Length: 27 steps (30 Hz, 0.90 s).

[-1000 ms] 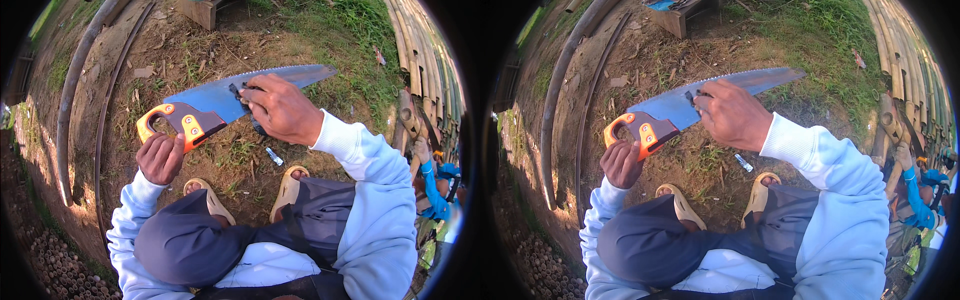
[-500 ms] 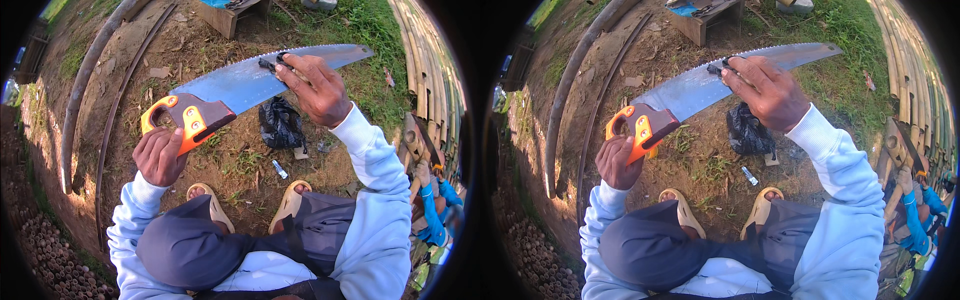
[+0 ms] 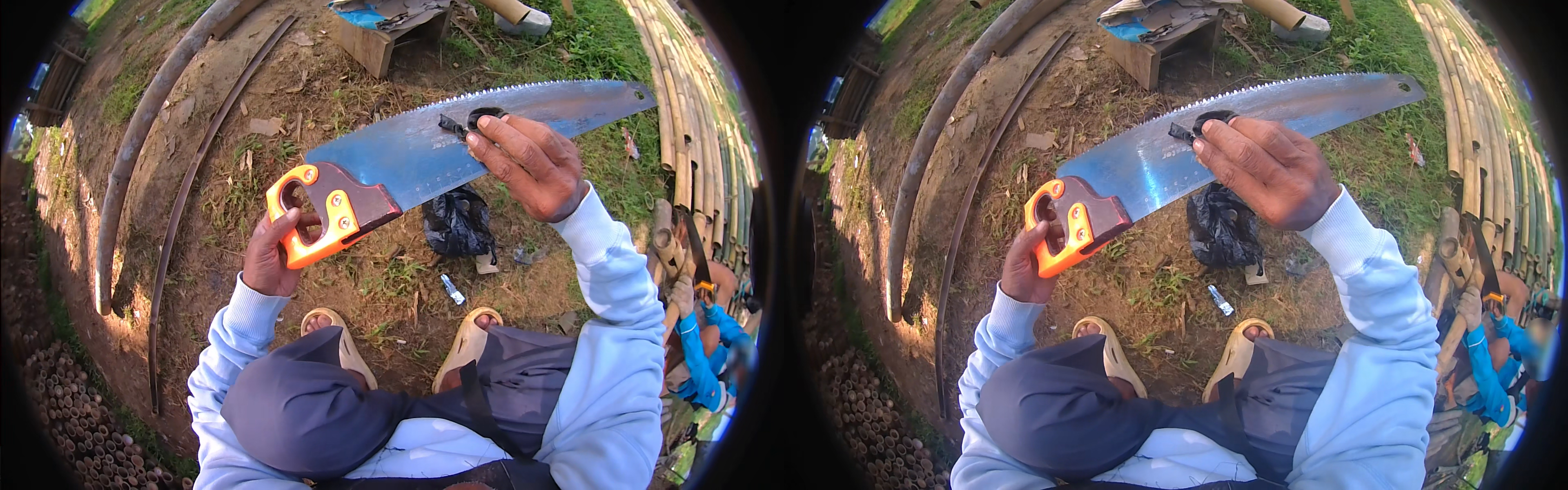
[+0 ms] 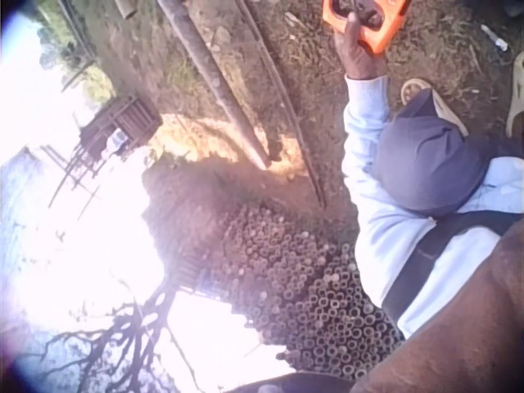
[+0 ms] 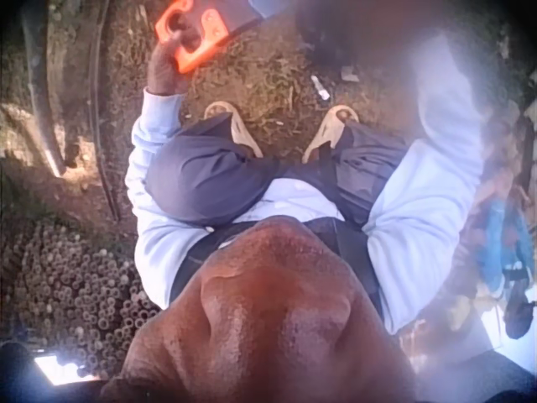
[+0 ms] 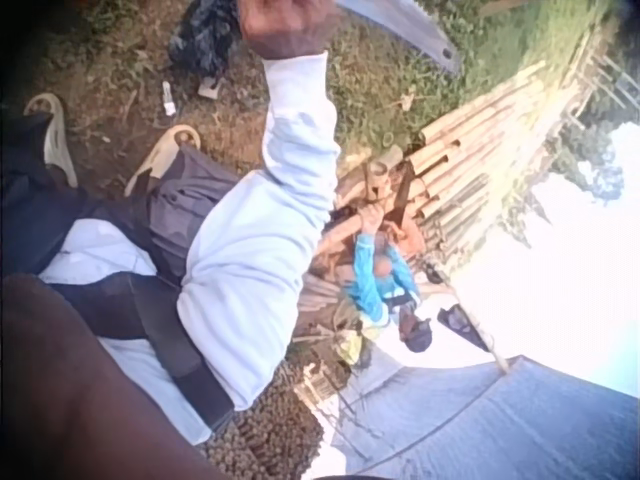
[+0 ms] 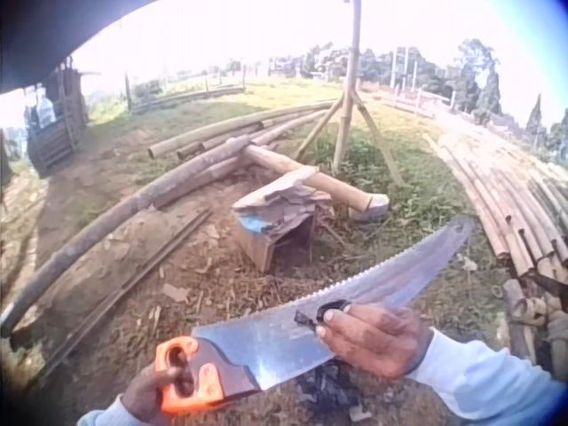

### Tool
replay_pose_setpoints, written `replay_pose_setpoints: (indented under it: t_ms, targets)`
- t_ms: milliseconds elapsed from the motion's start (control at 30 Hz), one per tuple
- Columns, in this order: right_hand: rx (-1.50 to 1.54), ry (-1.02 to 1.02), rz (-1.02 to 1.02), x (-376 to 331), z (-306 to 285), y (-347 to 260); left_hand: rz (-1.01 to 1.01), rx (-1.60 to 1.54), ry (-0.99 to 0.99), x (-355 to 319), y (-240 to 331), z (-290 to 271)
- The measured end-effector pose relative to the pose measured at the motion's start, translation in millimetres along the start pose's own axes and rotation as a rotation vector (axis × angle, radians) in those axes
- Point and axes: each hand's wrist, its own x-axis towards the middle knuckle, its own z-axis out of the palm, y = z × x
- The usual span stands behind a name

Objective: The person pours liquid from a bottle onto a cloth and wipes the blade of a hand saw. They repeat the process by reapplying liquid and continuing to wipe the blade surface.

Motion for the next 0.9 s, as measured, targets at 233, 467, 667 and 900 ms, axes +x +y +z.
replay_pose_setpoints:
  t_ms: [233, 467, 667, 900]
  targets:
    - [0.147, -0.088, 0.069, -16.1, 13.2, -2.2, 0.130, -0.061, 0.124, -5.8, -16.9, 8.7]
    - [0.227, -0.166, 0.173, -33.4, 15.4, 7.7, 0.170, 0.028, 0.135, -12.2, -20.5, 9.1]
    - [0.181, -0.164, 0.309, -3.9, 22.7, -29.0, 0.163, -0.012, 0.156, -4.4, -32.6, 8.2]
    - [0.151, -0.212, 0.469, -26.2, 24.0, -12.2, 0.220, 0.033, 0.115, -8.3, -32.9, 1.7]
